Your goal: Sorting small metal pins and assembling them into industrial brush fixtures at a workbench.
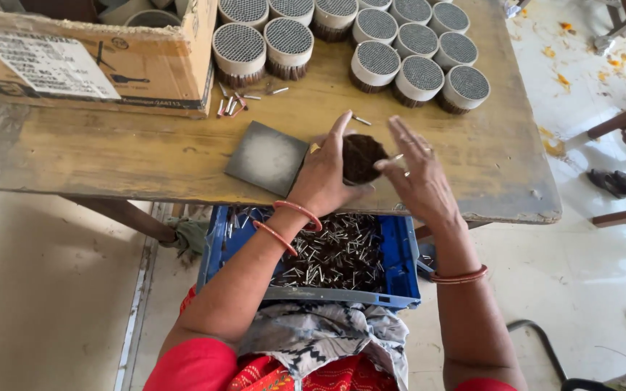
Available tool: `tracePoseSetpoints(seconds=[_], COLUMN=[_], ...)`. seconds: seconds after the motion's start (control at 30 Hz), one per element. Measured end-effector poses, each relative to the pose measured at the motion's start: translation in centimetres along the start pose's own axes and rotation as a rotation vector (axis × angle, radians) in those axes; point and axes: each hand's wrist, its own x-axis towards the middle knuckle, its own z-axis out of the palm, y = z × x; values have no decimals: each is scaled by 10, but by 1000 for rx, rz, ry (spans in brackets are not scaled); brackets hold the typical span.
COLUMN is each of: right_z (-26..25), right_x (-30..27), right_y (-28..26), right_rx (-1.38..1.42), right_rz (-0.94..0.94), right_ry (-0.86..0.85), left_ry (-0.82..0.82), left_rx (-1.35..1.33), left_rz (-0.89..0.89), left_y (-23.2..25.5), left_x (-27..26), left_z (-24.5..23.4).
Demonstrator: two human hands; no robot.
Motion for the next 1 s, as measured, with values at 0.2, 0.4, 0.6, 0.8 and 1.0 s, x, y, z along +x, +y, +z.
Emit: tracePoseSetpoints(seconds=[0.2,0.4,0.6,0.8,1.0], right_z=[-13,52,124,133,121], right_x=[-60,-132,-153,-198,-189], right_y=[23,-30,-90,-87,-103], right_rx=[143,410,-178,-118,-144], right_rz=[520,269,148,-65,29], right_ry=[467,-89,-552,-587,-560], left_ry=[301,340,-266,-773,-332], left_rx=[-38,-49,73,414,637], left_rz=[240,432,479,-48,-529], left_y=[-3,-2,-12,-140,-230], left_x=[-6,-27,-66,-95,-105], left_z=[-2,1,44,103,64])
